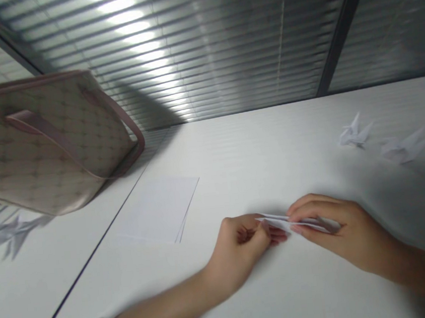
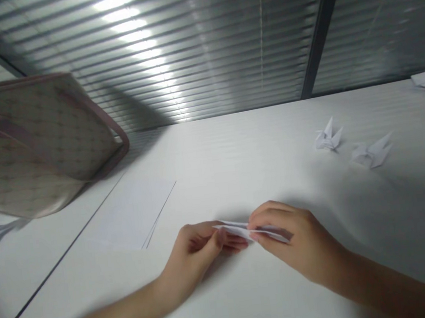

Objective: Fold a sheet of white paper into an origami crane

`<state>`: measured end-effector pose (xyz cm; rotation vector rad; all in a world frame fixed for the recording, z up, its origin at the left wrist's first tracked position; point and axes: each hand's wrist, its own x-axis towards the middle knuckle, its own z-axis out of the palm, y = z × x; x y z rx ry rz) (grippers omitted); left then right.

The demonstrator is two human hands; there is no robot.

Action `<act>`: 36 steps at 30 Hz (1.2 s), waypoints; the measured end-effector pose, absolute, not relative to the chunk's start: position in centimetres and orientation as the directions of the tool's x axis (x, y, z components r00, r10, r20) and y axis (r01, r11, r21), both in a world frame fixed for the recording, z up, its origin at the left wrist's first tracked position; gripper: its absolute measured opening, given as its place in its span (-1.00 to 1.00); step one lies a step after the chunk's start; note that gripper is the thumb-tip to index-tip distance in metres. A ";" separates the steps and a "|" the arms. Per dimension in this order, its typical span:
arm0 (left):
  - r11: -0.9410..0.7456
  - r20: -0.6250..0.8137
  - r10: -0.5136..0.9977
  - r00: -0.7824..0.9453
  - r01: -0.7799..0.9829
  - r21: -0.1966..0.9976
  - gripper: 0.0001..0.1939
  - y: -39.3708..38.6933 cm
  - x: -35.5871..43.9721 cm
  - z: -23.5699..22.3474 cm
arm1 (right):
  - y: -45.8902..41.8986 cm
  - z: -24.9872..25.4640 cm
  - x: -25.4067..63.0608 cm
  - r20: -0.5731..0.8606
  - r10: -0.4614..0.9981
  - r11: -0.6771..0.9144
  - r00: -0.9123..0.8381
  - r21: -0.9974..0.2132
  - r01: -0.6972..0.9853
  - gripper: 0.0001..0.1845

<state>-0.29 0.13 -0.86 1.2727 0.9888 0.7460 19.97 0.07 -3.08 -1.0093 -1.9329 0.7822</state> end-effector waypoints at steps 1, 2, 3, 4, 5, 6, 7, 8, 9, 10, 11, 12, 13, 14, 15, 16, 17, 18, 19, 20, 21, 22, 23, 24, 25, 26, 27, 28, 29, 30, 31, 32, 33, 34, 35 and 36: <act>0.228 -0.216 0.878 0.427 0.023 0.973 -0.60 0.2 -0.2 -0.9 | 0.2 -3.1 20.0 0.365 0.857 0.491 -0.364 -0.793 0.360 -0.89; 0.275 -0.241 0.865 0.440 -0.014 0.961 -0.60 0.2 -0.2 -0.9 | 0.2 -3.0 20.1 0.369 0.855 0.494 -0.364 -0.792 0.358 -0.89; 0.308 -0.257 0.854 0.452 -0.043 0.950 -0.61 0.3 -0.2 -0.8 | 0.2 -3.0 20.1 0.372 0.854 0.497 -0.365 -0.790 0.358 -0.88; 0.329 -0.266 0.848 0.459 -0.062 0.942 -0.61 0.3 -0.2 -0.8 | 0.2 -2.9 20.1 0.376 0.851 0.502 -0.366 -0.787 0.359 -0.86; 0.340 -0.270 0.845 0.462 -0.073 0.938 -0.61 0.4 -0.1 -0.8 | 0.1 -2.9 20.1 0.379 0.848 0.507 -0.370 -0.783 0.361 -0.83; 0.349 -0.275 0.842 0.464 -0.081 0.934 -0.62 0.4 -0.2 -0.7 | 0.1 -2.8 20.1 0.384 0.844 0.515 -0.374 -0.776 0.364 -0.81; 0.359 -0.280 0.839 0.466 -0.088 0.929 -0.63 0.4 -0.2 -0.7 | 0.1 -2.7 20.2 0.394 0.836 0.528 -0.380 -0.767 0.364 -0.79; 0.373 -0.289 0.835 0.468 -0.095 0.923 -0.64 0.5 -0.2 -0.7 | 0.1 -2.7 20.2 0.412 0.825 0.547 -0.388 -0.755 0.362 -0.77; 0.388 -0.299 0.829 0.472 -0.102 0.916 -0.65 0.5 -0.2 -0.7 | 0.0 -2.7 20.2 0.432 0.809 0.571 -0.399 -0.738 0.360 -0.75; 0.404 -0.309 0.824 0.475 -0.110 0.908 -0.65 0.5 -0.3 -0.6 | 0.0 -2.7 20.3 0.450 0.793 0.595 -0.412 -0.718 0.361 -0.73; 0.418 -0.318 0.819 0.478 -0.117 0.901 -0.65 0.6 -0.3 -0.6 | 0.0 -2.8 20.4 0.464 0.777 0.617 -0.426 -0.695 0.368 -0.72; 0.430 -0.324 0.815 0.481 -0.125 0.894 -0.64 0.6 -0.3 -0.7 | 0.0 -2.8 20.5 0.477 0.760 0.640 -0.441 -0.669 0.379 -0.69; 0.436 -0.325 0.811 0.487 -0.134 0.890 -0.63 0.7 -0.3 -0.7 | 0.0 -3.0 20.6 0.485 0.744 0.659 -0.459 -0.642 0.391 -0.68; 0.440 -0.321 0.808 0.494 -0.143 0.887 -0.62 0.7 -0.3 -0.7 | 0.0 -3.1 20.7 0.491 0.730 0.677 -0.475 -0.617 0.401 -0.66; 0.440 -0.316 0.806 0.501 -0.149 0.885 -0.61 0.7 -0.3 -0.7 | -0.1 -3.2 20.8 0.493 0.720 0.688 -0.489 -0.598 0.411 -0.65; 0.440 -0.313 0.803 0.507 -0.149 0.885 -0.60 0.8 -0.3 -0.7 | -0.1 -3.3 20.9 0.491 0.712 0.696 -0.502 -0.585 0.415 -0.65; 0.440 -0.315 0.798 0.514 -0.142 0.887 -0.59 0.8 -0.3 -0.7 | -0.1 -3.3 21.0 0.487 0.706 0.702 -0.514 -0.579 0.415 -0.65; 0.440 -0.320 0.794 0.517 -0.125 0.889 -0.59 0.8 -0.4 -0.7 | -0.1 -3.2 21.1 0.480 0.703 0.702 -0.524 -0.584 0.408 -0.65; 0.437 -0.328 0.788 0.521 -0.098 0.894 -0.59 0.8 -0.5 -0.6 | 0.0 -3.1 21.2 0.465 0.708 0.693 -0.531 -0.600 0.400 -0.65; 0.419 -0.331 0.789 0.518 -0.059 0.906 -0.58 0.9 -0.7 -0.5 | 0.2 -2.8 21.2 0.440 0.720 0.674 -0.536 -0.628 0.389 -0.65; 0.373 -0.323 0.801 0.503 0.001 0.928 -0.59 0.9 -0.9 -0.4 | 0.4 -2.6 21.4 0.399 0.737 0.642 -0.545 -0.665 0.382 -0.66; 0.296 -0.297 0.825 0.481 0.080 0.952 -0.61 1.1 -1.2 -0.3 | 0.6 -2.3 21.5 0.334 0.760 0.592 -0.558 -0.709 0.382 -0.68; 0.169 -0.234 0.867 0.441 0.181 0.969 -0.65 1.2 -1.5 -0.1 | 0.8 -2.0 21.6 0.259 0.778 0.534 -0.572 -0.752 0.387 -0.70; -0.001 -0.131 0.905 0.406 0.308 0.951 -0.73 1.3 -1.7 0.0 | 1.0 -1.8 21.8 0.181 0.786 0.479 -0.591 -0.783 0.397 -0.72; -0.175 -0.008 0.913 0.409 0.408 0.896 -0.80 1.4 -1.9 0.0 | 1.2 -1.7 21.9 0.131 0.783 0.446 -0.608 -0.799 0.402 -0.73; -0.345 0.111 0.881 0.459 0.465 0.815 -0.82 1.5 -2.1 0.0 | 1.3 -1.6 22.0 0.109 0.774 0.440 -0.624 -0.801 0.407 -0.75; -0.498 0.208 0.819 0.535 0.483 0.720 -0.81 1.6 -2.1 0.0 | 1.4 -1.6 22.1 0.115 0.760 0.462 -0.640 -0.788 0.408 -0.75; -0.625 0.275 0.735 0.620 0.462 0.629 -0.79 1.6 -2.0 -0.1 | 1.4 -1.7 22.2 0.142 0.744 0.504 -0.653 -0.761 0.408 -0.76; -0.722 0.314 0.645 0.697 0.420 0.550 -0.77 1.6 -1.9 -0.3 | 1.5 -1.9 22.2 0.180 0.727 0.554 -0.662 -0.723 0.412 -0.76; -0.786 0.330 0.569 0.753 0.381 0.486 -0.76 1.5 -1.8 -0.5 | 1.5 -2.0 22.2 0.220 0.711 0.602 -0.668 -0.680 0.417 -0.77; -0.827 0.336 0.516 0.788 0.355 0.437 -0.75 1.4 -1.6 -0.7 | 1.5 -2.2 22.2 0.250 0.702 0.636 -0.667 -0.642 0.428 -0.77; -0.850 0.338 0.485 0.807 0.344 0.399 -0.75 1.4 -1.5 -0.9 | 1.5 -2.3 22.2 0.270 0.700 0.655 -0.662 -0.612 0.443 -0.77; -0.862 0.340 0.473 0.813 0.346 0.370 -0.75 1.4 -1.4 -1.0 | 1.5 -2.4 22.2 0.280 0.703 0.663 -0.654 -0.590 0.461 -0.77; -0.869 0.345 0.468 0.814 0.352 0.348 -0.75 1.3 -1.4 -1.1 | 1.5 -2.5 22.2 0.288 0.705 0.670 -0.648 -0.569 0.476 -0.78; -0.876 0.353 0.462 0.813 0.356 0.326 -0.76 1.3 -1.4 -1.1 | 1.4 -2.5 22.2 0.296 0.703 0.680 -0.647 -0.547 0.489 -0.78; -0.883 0.362 0.454 0.814 0.357 0.304 -0.76 1.3 -1.4 -1.1 | 1.3 -2.5 22.1 0.308 0.698 0.692 -0.646 -0.523 0.498 -0.78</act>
